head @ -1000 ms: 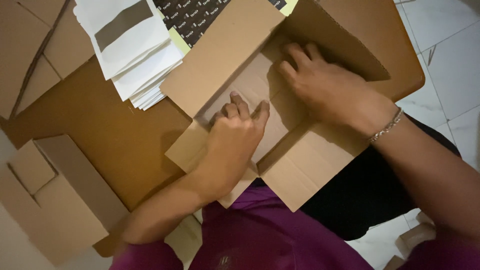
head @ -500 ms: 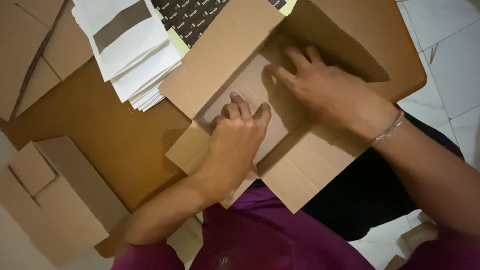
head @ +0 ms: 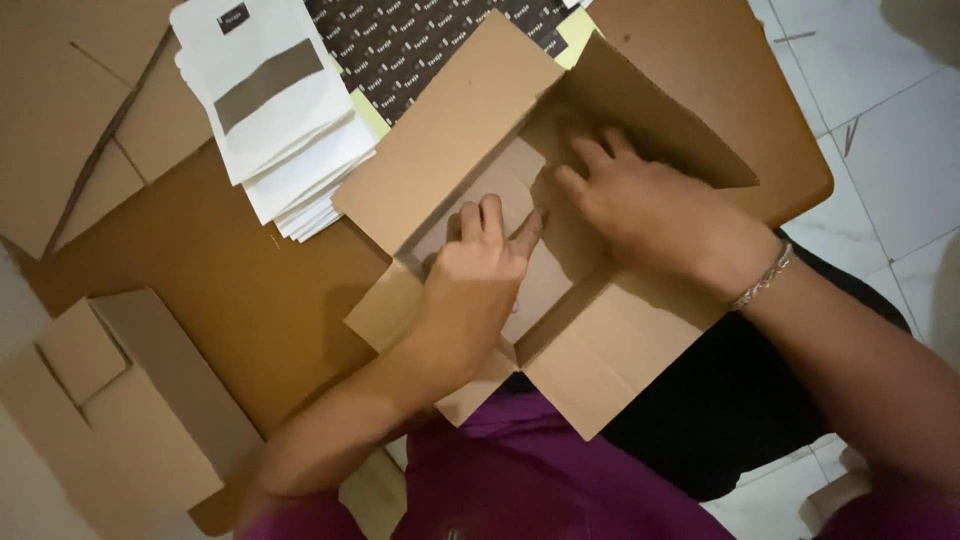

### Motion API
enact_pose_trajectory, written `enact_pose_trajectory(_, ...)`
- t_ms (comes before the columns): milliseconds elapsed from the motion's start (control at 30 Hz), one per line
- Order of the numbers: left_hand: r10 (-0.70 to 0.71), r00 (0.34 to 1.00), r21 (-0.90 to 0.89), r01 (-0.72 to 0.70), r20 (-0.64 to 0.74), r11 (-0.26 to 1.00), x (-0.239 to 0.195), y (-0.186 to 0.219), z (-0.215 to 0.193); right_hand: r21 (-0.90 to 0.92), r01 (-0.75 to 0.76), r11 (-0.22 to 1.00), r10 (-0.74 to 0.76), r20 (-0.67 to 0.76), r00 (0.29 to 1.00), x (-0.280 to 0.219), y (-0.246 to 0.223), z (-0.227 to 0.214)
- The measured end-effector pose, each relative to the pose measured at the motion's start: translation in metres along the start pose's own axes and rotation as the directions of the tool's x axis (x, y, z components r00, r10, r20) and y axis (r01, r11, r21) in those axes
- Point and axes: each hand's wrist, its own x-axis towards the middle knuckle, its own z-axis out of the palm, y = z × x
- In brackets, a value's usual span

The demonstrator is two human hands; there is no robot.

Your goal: The person folds white pouches, inspects them, and then assembles a cardboard box to pack them.

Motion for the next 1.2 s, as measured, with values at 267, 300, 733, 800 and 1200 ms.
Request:
enact_pose_trajectory(267, 0.071, 0.995, -0.149, -0.061, 0.065, 0.987, -0.007, -0.004, -0.026, -0.206, -0.102, 0.973, 0.107, 0.011, 0.994, 0.014, -0.01, 0.001)
enact_pose_trajectory(300, 0.063, 0.996, -0.142, -0.055, 0.055, 0.988, -0.006, -0.003, -0.02, -0.216, -0.105, 0.971, 0.107, 0.001, 0.994, 0.014, -0.007, 0.001)
enact_pose_trajectory(733, 0.072, 0.992, -0.151, -0.056, 0.102, 0.987, -0.002, 0.015, 0.016, -0.256, -0.146, 0.955, 0.119, -0.12, 0.986, 0.022, -0.008, 0.004)
enact_pose_trajectory(800, 0.058, 0.993, -0.16, -0.041, 0.101, 0.986, -0.003, 0.012, 0.022, -0.3, -0.163, 0.94, 0.125, -0.141, 0.982, 0.022, -0.01, 0.002)
enact_pose_trajectory(1200, 0.079, 0.994, -0.018, -0.078, 0.069, 0.997, -0.007, 0.01, 0.016, 0.023, -0.127, 0.992, 0.129, -0.241, 0.962, 0.019, -0.003, 0.008)
